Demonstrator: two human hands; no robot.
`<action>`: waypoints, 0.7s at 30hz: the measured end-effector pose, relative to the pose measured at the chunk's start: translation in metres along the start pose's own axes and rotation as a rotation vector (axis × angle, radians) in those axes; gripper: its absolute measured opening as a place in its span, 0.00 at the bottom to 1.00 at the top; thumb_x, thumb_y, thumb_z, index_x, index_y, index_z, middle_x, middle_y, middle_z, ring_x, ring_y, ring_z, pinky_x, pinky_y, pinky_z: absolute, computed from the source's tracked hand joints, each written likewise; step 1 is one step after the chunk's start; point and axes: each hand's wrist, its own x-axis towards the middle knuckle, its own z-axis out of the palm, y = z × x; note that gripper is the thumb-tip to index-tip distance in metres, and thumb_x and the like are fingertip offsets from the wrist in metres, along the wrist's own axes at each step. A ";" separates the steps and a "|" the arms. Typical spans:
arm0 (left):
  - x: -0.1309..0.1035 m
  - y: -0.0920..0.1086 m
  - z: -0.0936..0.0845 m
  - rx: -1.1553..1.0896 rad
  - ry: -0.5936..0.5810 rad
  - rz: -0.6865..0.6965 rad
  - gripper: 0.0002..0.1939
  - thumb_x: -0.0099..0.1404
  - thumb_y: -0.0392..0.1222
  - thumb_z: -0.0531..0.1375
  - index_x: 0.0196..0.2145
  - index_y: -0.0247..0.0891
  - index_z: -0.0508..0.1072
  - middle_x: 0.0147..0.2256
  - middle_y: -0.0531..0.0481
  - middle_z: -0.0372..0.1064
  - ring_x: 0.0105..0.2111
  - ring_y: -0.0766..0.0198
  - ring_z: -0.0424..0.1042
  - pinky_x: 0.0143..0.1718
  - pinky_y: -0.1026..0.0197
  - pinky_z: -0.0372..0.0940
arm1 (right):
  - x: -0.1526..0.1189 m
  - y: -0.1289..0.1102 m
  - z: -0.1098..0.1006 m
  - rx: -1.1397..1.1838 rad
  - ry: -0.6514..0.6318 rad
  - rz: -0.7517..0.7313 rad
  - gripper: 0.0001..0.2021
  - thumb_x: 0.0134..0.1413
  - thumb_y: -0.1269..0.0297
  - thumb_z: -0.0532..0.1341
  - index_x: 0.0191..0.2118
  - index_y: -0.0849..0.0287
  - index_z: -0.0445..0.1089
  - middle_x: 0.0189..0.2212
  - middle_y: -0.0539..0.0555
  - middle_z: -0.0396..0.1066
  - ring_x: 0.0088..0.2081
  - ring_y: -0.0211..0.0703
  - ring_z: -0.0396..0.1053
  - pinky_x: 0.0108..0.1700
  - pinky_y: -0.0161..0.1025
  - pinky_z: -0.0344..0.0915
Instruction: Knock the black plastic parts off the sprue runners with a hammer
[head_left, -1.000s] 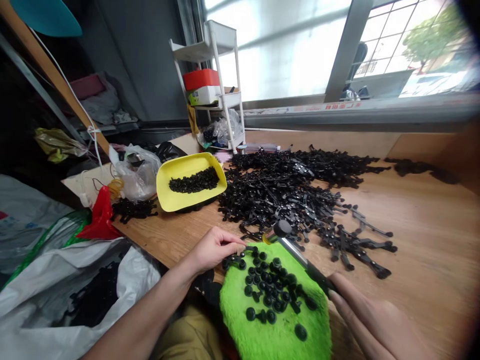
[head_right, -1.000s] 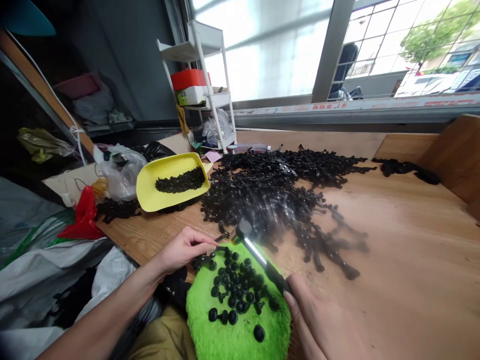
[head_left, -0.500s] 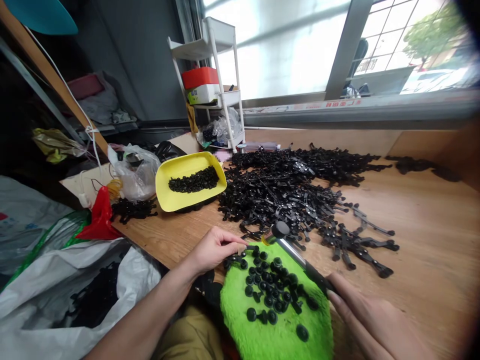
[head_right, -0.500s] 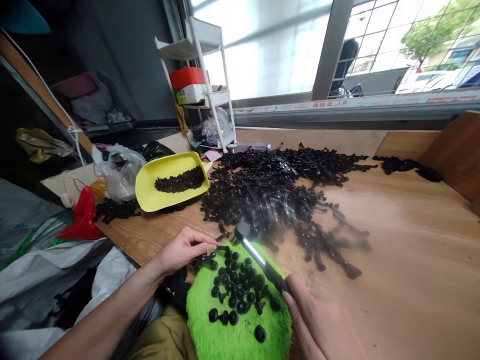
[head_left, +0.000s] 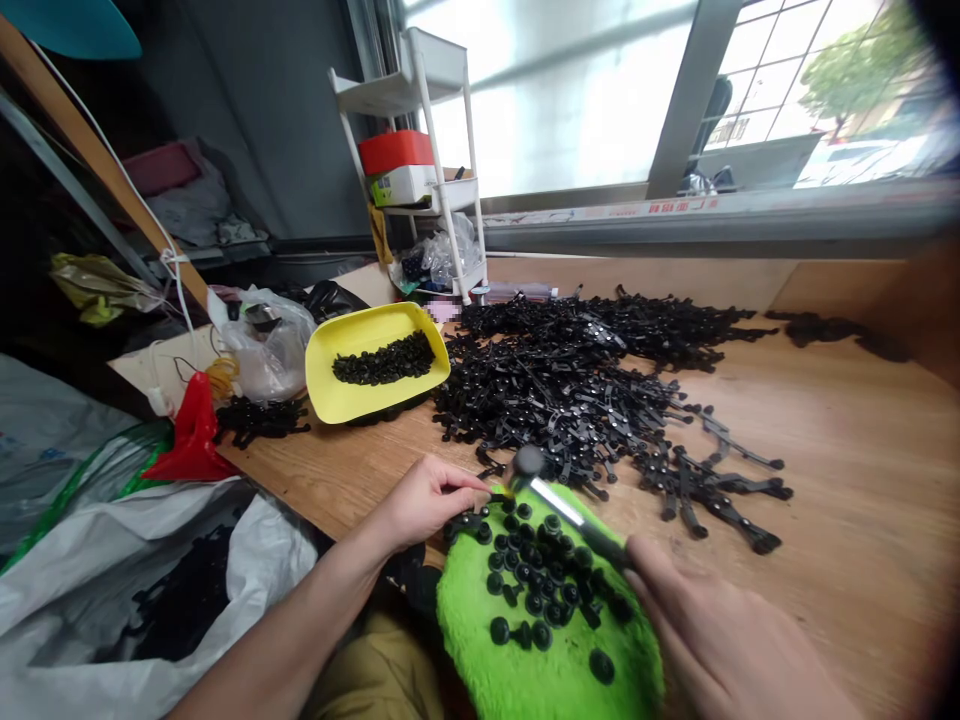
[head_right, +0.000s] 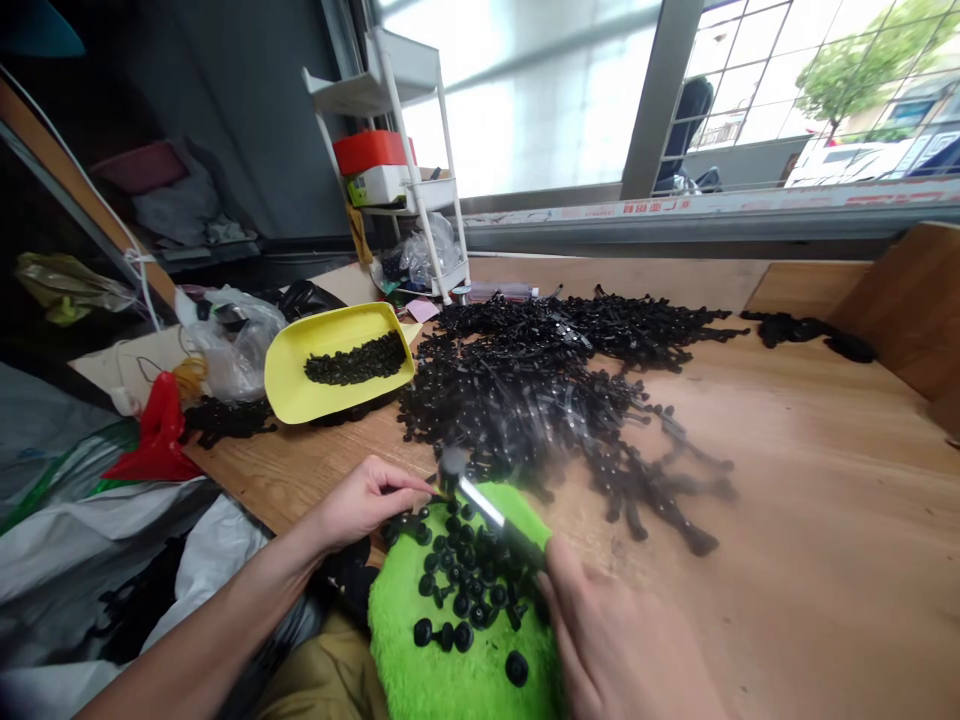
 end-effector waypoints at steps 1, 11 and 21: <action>0.000 0.001 0.000 0.013 -0.004 -0.004 0.12 0.55 0.42 0.59 0.35 0.35 0.77 0.29 0.46 0.75 0.24 0.67 0.68 0.24 0.69 0.60 | 0.001 -0.002 0.002 -0.009 -0.001 0.000 0.20 0.58 0.47 0.42 0.33 0.52 0.65 0.17 0.51 0.65 0.19 0.46 0.66 0.19 0.36 0.60; -0.002 0.009 -0.003 0.115 -0.035 -0.008 0.12 0.55 0.41 0.58 0.35 0.36 0.77 0.32 0.48 0.75 0.27 0.65 0.70 0.26 0.68 0.61 | 0.007 0.004 0.001 0.042 -0.214 -0.113 0.12 0.62 0.58 0.43 0.42 0.53 0.60 0.21 0.49 0.67 0.22 0.42 0.68 0.15 0.32 0.56; 0.001 0.004 -0.001 -0.243 -0.011 -0.024 0.11 0.54 0.41 0.61 0.35 0.34 0.76 0.33 0.45 0.75 0.31 0.64 0.72 0.32 0.67 0.64 | 0.003 0.009 -0.003 0.174 -0.177 -0.021 0.10 0.62 0.58 0.44 0.40 0.52 0.60 0.34 0.52 0.71 0.38 0.47 0.69 0.16 0.33 0.59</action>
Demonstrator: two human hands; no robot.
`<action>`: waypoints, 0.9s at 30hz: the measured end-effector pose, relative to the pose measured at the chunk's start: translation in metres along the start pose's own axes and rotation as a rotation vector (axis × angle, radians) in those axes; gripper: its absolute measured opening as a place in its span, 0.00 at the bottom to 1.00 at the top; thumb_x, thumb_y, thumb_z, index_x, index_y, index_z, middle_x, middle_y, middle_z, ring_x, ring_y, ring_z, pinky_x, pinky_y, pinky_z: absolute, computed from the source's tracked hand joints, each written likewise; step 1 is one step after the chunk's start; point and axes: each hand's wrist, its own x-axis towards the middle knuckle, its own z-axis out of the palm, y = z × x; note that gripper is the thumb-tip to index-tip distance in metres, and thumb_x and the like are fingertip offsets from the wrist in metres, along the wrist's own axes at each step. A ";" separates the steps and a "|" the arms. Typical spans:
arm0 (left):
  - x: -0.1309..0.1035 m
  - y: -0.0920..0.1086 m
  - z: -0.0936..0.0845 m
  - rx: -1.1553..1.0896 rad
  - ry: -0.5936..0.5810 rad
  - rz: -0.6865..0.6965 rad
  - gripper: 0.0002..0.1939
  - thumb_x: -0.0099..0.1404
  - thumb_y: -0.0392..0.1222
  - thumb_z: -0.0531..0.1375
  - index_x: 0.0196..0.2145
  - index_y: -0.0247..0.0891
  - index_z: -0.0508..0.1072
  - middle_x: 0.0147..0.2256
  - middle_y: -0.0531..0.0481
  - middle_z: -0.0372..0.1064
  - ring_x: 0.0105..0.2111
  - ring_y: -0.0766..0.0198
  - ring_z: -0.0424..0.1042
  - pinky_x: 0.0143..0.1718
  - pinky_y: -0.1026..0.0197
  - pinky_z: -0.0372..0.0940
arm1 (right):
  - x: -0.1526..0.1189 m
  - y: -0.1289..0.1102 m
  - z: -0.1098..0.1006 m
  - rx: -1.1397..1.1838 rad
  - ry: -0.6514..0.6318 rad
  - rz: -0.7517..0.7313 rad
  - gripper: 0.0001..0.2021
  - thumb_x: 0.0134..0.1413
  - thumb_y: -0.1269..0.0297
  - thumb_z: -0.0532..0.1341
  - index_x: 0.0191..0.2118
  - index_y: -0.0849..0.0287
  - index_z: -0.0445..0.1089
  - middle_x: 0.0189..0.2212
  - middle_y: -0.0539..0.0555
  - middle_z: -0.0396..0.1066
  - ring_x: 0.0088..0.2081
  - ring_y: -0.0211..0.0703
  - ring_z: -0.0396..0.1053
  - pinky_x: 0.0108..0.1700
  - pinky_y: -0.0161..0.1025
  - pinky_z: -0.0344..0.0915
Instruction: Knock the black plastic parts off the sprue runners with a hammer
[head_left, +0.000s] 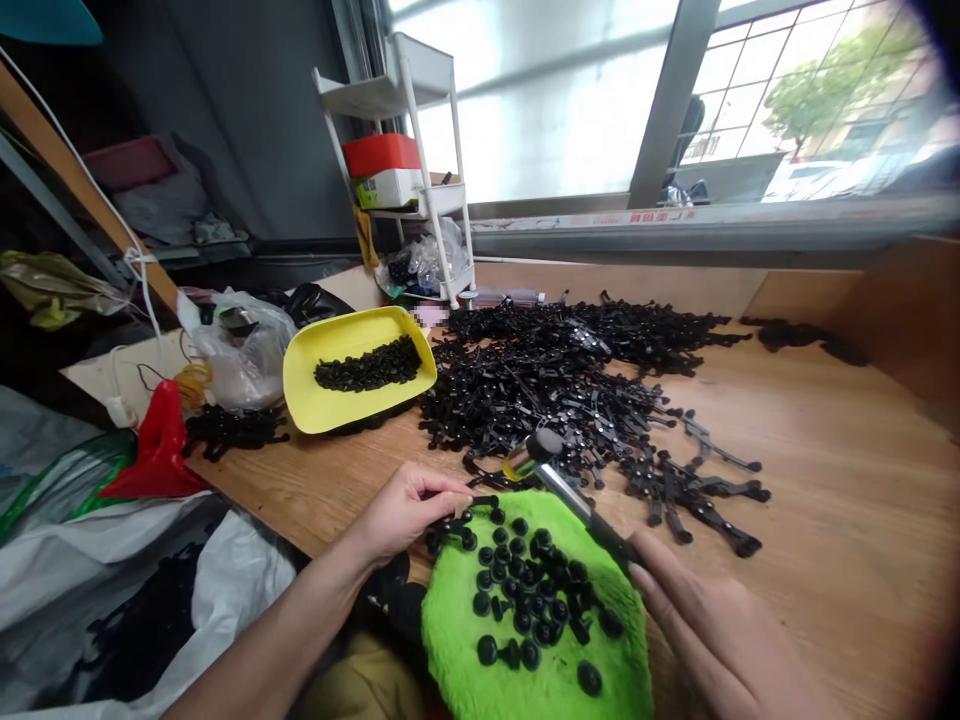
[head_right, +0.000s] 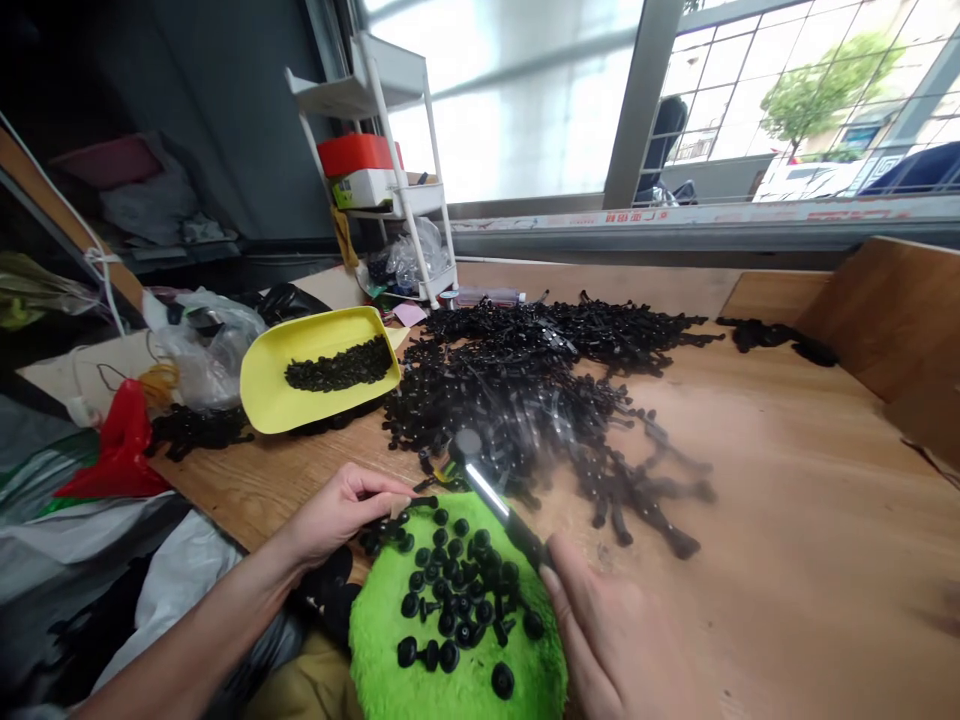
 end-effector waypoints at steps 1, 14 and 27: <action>0.000 -0.001 0.000 -0.011 0.006 0.007 0.11 0.54 0.41 0.61 0.35 0.34 0.77 0.33 0.45 0.75 0.31 0.64 0.72 0.32 0.67 0.65 | -0.001 0.001 0.000 0.006 0.020 0.002 0.10 0.62 0.58 0.44 0.38 0.52 0.60 0.34 0.52 0.71 0.38 0.47 0.69 0.16 0.32 0.59; 0.000 -0.010 0.000 0.220 0.034 0.063 0.11 0.54 0.42 0.60 0.34 0.35 0.77 0.31 0.47 0.75 0.28 0.65 0.71 0.28 0.68 0.63 | -0.006 0.005 0.005 0.024 -0.005 -0.016 0.10 0.62 0.57 0.45 0.39 0.52 0.60 0.35 0.52 0.71 0.37 0.46 0.70 0.18 0.31 0.60; 0.001 0.010 -0.006 0.581 -0.035 0.139 0.13 0.57 0.44 0.57 0.36 0.40 0.77 0.33 0.49 0.75 0.28 0.63 0.72 0.29 0.67 0.62 | 0.002 -0.003 0.005 -0.169 0.013 0.005 0.17 0.60 0.53 0.43 0.31 0.54 0.63 0.19 0.52 0.66 0.20 0.46 0.67 0.17 0.36 0.58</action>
